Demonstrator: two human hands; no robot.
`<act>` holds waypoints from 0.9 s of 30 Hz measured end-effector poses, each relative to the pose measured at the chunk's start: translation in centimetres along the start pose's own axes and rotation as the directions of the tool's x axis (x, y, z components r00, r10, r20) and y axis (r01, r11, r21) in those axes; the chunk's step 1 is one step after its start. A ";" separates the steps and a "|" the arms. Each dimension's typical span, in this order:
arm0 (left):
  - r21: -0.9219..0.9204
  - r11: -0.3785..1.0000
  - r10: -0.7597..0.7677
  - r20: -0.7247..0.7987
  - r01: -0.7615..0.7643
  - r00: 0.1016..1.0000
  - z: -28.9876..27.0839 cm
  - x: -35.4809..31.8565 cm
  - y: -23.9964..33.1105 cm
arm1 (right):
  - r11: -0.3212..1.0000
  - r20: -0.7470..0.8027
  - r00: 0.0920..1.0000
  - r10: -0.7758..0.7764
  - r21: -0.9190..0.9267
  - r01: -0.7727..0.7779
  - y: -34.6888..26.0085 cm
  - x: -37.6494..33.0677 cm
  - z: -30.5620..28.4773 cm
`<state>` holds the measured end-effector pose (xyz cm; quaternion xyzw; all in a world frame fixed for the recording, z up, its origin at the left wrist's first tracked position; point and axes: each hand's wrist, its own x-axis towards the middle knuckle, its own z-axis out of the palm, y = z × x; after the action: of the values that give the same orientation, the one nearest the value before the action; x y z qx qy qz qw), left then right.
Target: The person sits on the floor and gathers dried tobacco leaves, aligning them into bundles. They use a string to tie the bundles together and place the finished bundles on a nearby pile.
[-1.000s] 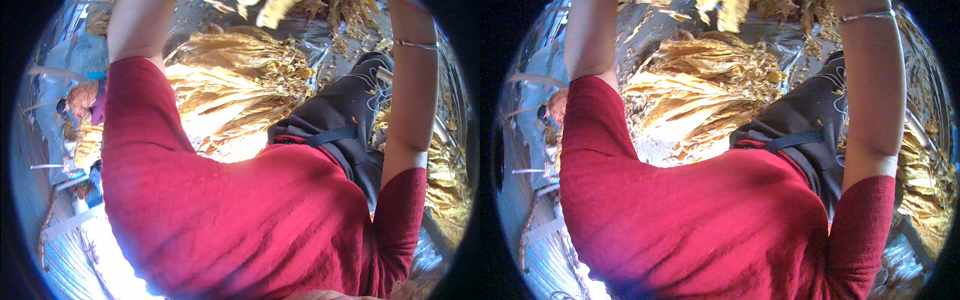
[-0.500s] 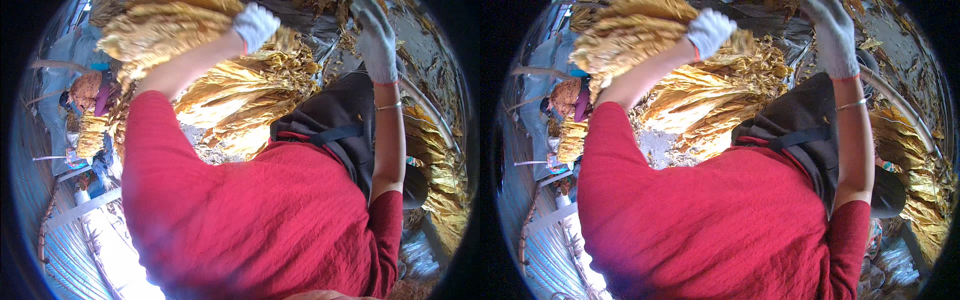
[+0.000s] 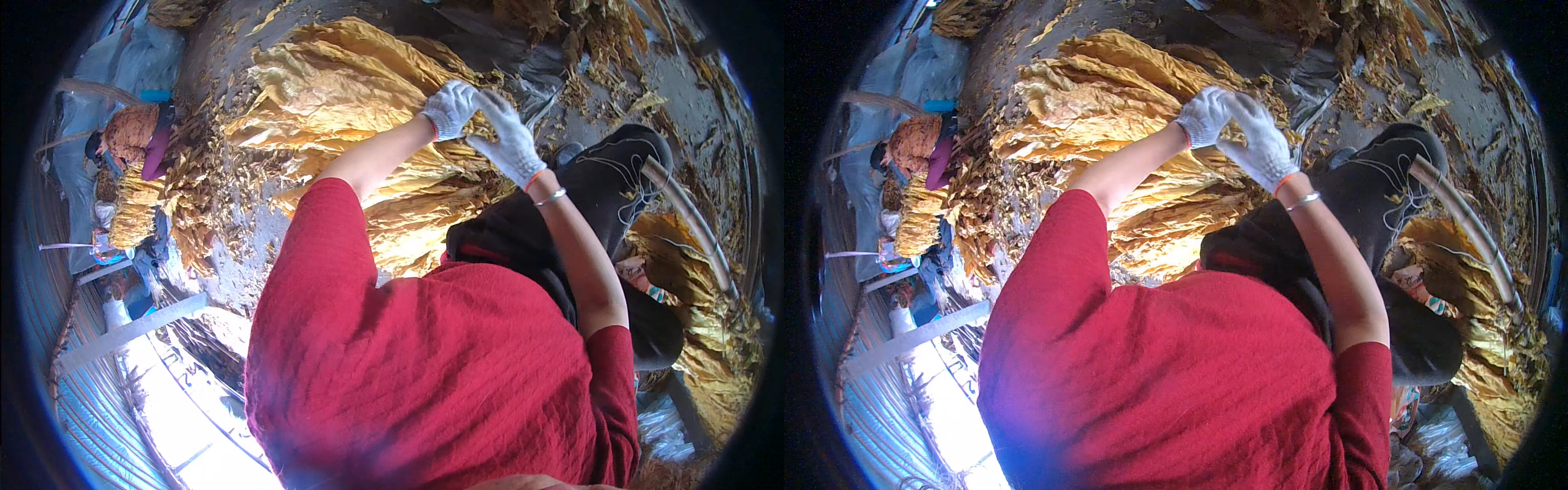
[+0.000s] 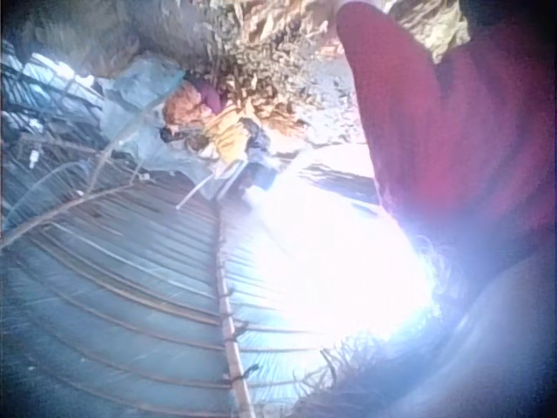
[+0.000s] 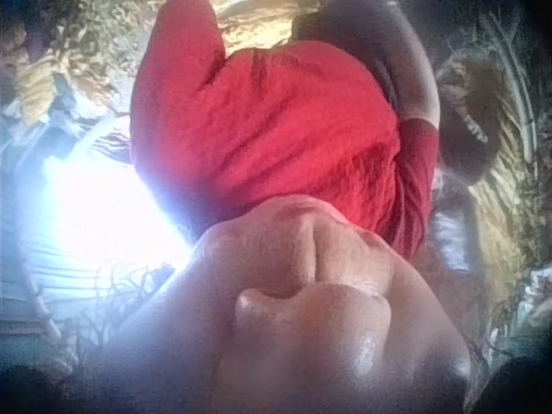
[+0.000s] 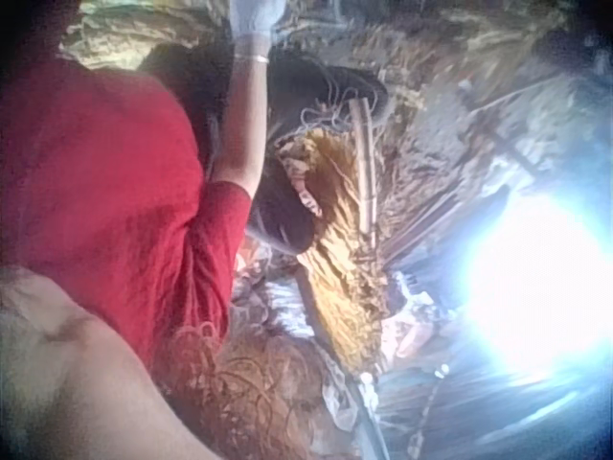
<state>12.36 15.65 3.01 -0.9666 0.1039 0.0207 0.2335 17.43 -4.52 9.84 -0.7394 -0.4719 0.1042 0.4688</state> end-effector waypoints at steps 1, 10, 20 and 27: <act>-0.366 0.929 0.013 -0.120 -0.057 0.993 -0.3 0.4 -1.3 | 1.000 -0.018 1.000 -0.007 -0.023 0.007 1.5 -0.1 1.6; -0.229 0.973 0.095 0.261 -0.033 0.961 -14.5 -3.1 -9.9 | 0.983 -0.005 0.992 -0.128 -0.136 0.126 0.9 2.2 3.7; -0.178 0.878 -0.422 0.147 0.444 0.894 -0.4 -13.7 -10.8 | 0.956 0.336 0.942 0.028 -0.283 0.072 2.2 -0.4 4.9; -0.299 0.816 -0.508 0.038 0.495 0.860 4.9 -16.4 -7.5 | 0.931 0.448 0.893 0.030 -0.338 0.139 1.8 -0.9 5.6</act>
<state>-2.02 27.49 3.43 -0.9838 -0.1536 -0.0471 0.0796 14.72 -2.06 5.10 -0.7553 -0.5984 0.1690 0.2070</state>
